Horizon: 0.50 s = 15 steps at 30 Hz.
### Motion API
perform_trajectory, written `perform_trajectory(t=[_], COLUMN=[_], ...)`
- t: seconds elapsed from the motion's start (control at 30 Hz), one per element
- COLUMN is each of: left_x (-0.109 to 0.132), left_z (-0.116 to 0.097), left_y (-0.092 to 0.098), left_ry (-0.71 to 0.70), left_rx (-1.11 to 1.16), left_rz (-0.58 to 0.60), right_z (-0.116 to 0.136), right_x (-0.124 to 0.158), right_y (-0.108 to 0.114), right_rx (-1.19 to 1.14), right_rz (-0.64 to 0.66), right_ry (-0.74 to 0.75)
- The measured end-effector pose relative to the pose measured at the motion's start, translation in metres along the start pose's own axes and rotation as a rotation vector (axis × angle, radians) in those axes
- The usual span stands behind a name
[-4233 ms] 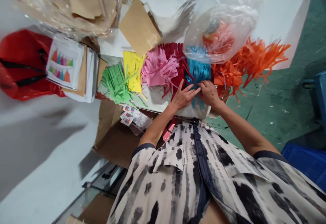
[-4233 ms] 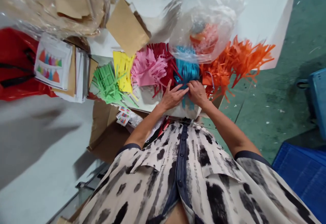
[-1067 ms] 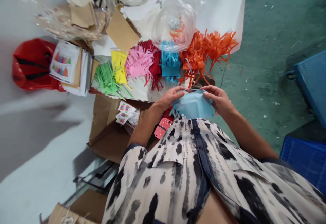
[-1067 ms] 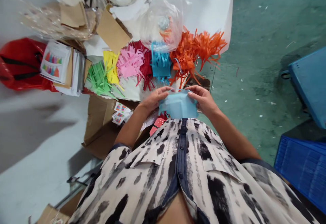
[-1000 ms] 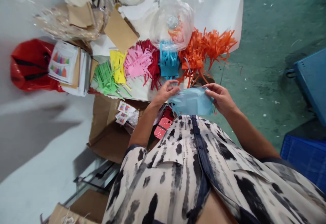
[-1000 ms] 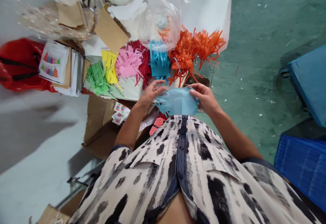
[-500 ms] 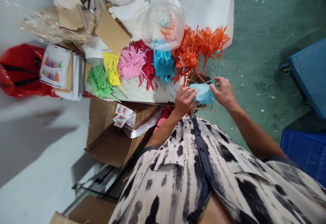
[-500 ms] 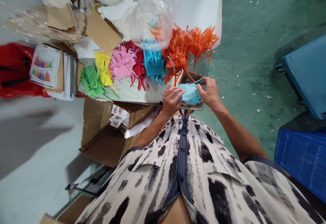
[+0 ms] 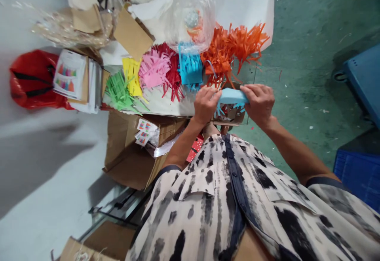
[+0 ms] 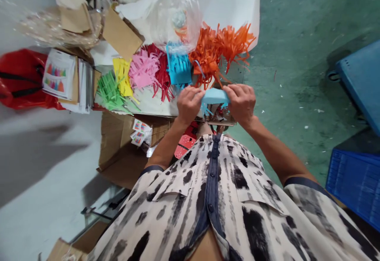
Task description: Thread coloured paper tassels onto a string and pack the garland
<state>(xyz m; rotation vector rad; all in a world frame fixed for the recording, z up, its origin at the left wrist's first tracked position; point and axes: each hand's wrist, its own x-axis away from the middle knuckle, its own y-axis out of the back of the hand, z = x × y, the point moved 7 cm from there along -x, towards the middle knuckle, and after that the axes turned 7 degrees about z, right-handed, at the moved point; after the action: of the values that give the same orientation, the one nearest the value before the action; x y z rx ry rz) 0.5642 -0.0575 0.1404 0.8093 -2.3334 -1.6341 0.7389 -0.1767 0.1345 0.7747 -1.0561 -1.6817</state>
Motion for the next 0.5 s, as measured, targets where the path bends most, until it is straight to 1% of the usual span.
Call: perform_trajectory(t=[0.07, 0.13, 0.17, 0.2, 0.23, 0.27, 0.3, 0.37, 0.43, 0.5], left_x=[-0.008, -0.007, -0.003, 0.003, 0.011, 0.021, 0.031, 0.051, 0.068, 0.084], left_z=[0.014, 0.02, 0.021, 0.021, 0.02, 0.02, 0.02, 0.024, 0.032, 0.039], left_y=[0.029, 0.056, 0.066, 0.07, 0.071, 0.067, 0.059, 0.034, -0.005, -0.047], left_ry=[-0.035, -0.113, -0.153, -0.195, -0.233, -0.265, -0.293, -0.304, -0.246, -0.111], left_rx=[0.012, 0.015, 0.011, -0.002, -0.02, -0.039, -0.058, -0.064, -0.04, -0.007], left_rz=[-0.062, -0.108, -0.108, -0.095, -0.076, -0.058, -0.04, -0.006, 0.101, 0.219], right_z=[0.004, 0.011, 0.014, 0.017, 0.017, 0.017, 0.016, 0.011, 0.003, -0.003], right_x=[-0.014, -0.024, -0.027, -0.029, -0.029, -0.028, -0.025, -0.017, -0.007, 0.005], right_y=[0.023, 0.04, 0.044, 0.043, 0.037, 0.027, 0.012, -0.026, -0.069, -0.108], right_rx=[0.008, 0.025, 0.037, 0.047, 0.053, 0.052, 0.046, 0.029, 0.036, 0.051], right_rz=[-0.062, -0.115, -0.137, -0.149, -0.143, -0.125, -0.089, 0.009, 0.139, 0.257], right_ry=[0.056, 0.116, 0.138, 0.153, 0.166, 0.179, 0.193, 0.229, 0.246, 0.266])
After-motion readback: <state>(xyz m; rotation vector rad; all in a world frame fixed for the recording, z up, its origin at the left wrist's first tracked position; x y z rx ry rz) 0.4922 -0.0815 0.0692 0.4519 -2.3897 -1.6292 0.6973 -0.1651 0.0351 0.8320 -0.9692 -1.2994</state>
